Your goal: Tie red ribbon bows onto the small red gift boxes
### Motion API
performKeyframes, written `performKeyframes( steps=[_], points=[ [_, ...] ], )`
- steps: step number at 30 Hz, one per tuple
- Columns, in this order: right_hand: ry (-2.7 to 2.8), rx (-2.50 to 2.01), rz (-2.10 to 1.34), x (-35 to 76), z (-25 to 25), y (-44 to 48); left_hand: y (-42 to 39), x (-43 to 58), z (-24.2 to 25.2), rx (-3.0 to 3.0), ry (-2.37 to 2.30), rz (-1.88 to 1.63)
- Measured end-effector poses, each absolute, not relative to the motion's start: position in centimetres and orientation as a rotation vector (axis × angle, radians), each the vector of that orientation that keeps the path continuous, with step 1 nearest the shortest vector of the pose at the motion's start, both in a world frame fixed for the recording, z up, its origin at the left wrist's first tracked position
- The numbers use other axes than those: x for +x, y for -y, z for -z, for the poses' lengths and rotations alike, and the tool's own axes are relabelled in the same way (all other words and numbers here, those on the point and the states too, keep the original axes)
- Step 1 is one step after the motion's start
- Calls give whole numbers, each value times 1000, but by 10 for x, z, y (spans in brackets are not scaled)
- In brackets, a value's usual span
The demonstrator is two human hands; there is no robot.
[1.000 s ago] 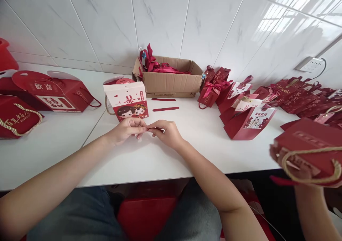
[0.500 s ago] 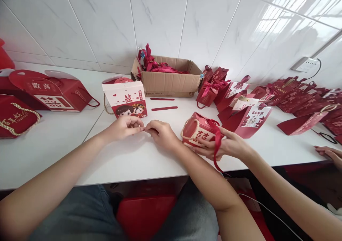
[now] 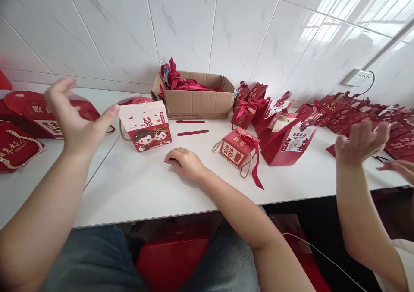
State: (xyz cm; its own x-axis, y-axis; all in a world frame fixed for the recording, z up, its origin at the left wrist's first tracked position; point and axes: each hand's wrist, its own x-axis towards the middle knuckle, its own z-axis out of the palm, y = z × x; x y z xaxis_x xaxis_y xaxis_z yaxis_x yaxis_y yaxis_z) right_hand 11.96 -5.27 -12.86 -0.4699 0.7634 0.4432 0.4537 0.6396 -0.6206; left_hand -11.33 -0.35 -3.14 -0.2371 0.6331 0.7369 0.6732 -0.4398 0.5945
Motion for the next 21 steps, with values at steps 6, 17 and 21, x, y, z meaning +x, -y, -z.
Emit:
performKeyframes(
  steps=[6,17,21],
  points=[
    [2023,-938,-522,123,123,51,-9,-111,38,-2513,1854,1747],
    [1725,-809,-190,136,98,61,10,-79,67,-2785,1485,2019],
    [1653,-675,-201,138,91,68,27,-67,63,-2954,1494,2166]
  ],
)
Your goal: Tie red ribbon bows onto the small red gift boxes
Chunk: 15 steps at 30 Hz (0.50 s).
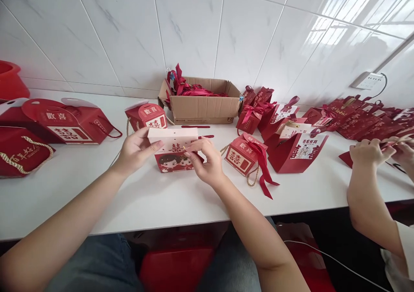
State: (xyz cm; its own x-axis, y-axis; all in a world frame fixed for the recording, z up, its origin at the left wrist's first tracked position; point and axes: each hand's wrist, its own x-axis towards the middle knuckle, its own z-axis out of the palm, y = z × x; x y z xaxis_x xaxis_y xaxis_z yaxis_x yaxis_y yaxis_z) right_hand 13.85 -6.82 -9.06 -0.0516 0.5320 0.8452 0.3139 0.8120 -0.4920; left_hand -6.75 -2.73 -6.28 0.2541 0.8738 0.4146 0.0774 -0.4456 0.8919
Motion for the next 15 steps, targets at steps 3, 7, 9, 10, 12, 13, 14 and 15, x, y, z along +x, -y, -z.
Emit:
performKeyframes(
  steps=[3,7,9,10,12,13,14,15],
  points=[
    [1670,-585,-183,139,87,72,34,-62,63,1654,-796,-1304],
    [1756,-556,-30,138,81,76,39,-59,69,1695,-744,-1323],
    [1782,-524,-15,138,78,77,40,-60,72,1749,-739,-1359],
    [1787,-492,-29,138,77,77,41,-60,73,1774,-736,-1397],
    [1792,-430,-61,138,75,77,43,-61,73,1841,-733,-1474],
    [1797,-415,-62,138,75,77,43,-62,72,1894,-735,-1485],
    [1805,-413,-55,138,75,77,44,-63,70,1957,-744,-1477],
    [1813,-415,-49,138,76,77,44,-64,69,2022,-756,-1456]
  ],
)
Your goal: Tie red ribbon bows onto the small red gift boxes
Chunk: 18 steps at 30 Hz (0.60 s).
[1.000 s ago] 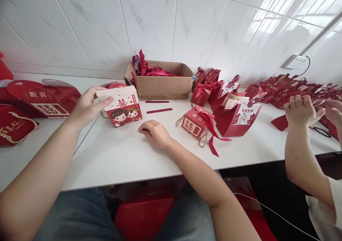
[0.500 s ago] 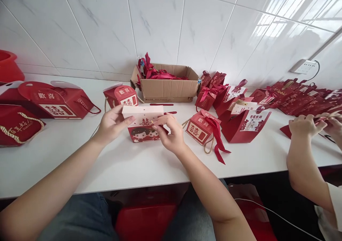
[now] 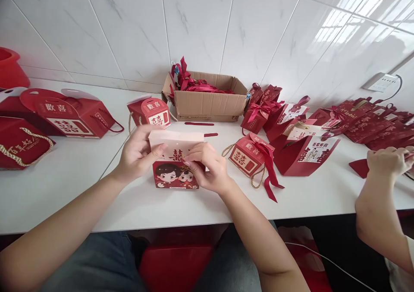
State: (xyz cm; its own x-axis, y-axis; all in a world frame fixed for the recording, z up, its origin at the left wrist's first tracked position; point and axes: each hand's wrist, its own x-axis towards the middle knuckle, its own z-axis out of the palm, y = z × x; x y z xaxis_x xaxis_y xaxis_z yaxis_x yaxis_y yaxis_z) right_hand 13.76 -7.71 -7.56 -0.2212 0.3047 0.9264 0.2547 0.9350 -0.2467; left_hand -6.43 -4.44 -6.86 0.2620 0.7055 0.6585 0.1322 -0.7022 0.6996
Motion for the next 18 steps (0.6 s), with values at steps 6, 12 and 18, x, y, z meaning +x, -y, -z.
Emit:
performKeyframes(
  steps=[6,12,18],
  points=[
    [1776,-503,-58,134,78,80,48,-63,62,2163,-748,-1485],
    [1752,-731,247,125,78,87,55,-54,66,2045,-684,-1481],
    [1703,-791,321,121,82,90,58,-55,65,2103,-737,-1486]
  ],
)
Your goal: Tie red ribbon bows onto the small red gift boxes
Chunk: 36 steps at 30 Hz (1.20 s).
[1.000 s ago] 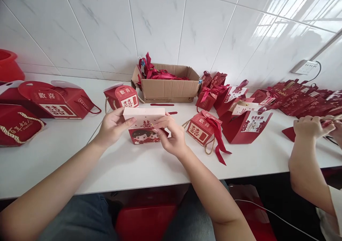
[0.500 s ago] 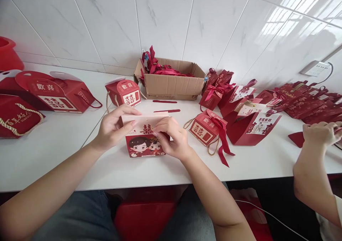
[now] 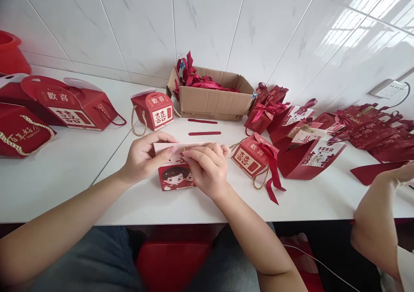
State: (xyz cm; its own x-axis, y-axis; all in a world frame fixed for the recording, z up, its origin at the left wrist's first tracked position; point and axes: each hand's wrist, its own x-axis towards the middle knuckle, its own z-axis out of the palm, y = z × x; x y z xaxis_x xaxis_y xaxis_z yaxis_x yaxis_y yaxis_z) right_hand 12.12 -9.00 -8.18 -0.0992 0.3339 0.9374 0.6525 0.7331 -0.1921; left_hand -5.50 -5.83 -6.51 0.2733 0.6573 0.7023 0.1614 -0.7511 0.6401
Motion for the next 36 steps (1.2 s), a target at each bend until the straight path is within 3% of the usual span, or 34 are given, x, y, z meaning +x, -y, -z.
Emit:
performKeyframes(
  steps=[13,20,27,32,36],
  points=[
    [1609,-845,504,123,80,93,63,-54,69,2190,-558,-1565],
    [1758,-612,201,127,78,89,58,-56,68,2315,-327,-1549],
    [1691,-656,295,130,80,82,59,-52,78,2420,-830,-1934],
    [1600,-704,265,126,81,81,70,-29,92,2915,-760,-1739],
    [1571,-738,236,121,83,80,71,-11,96,2858,-1009,-1690]
  ],
)
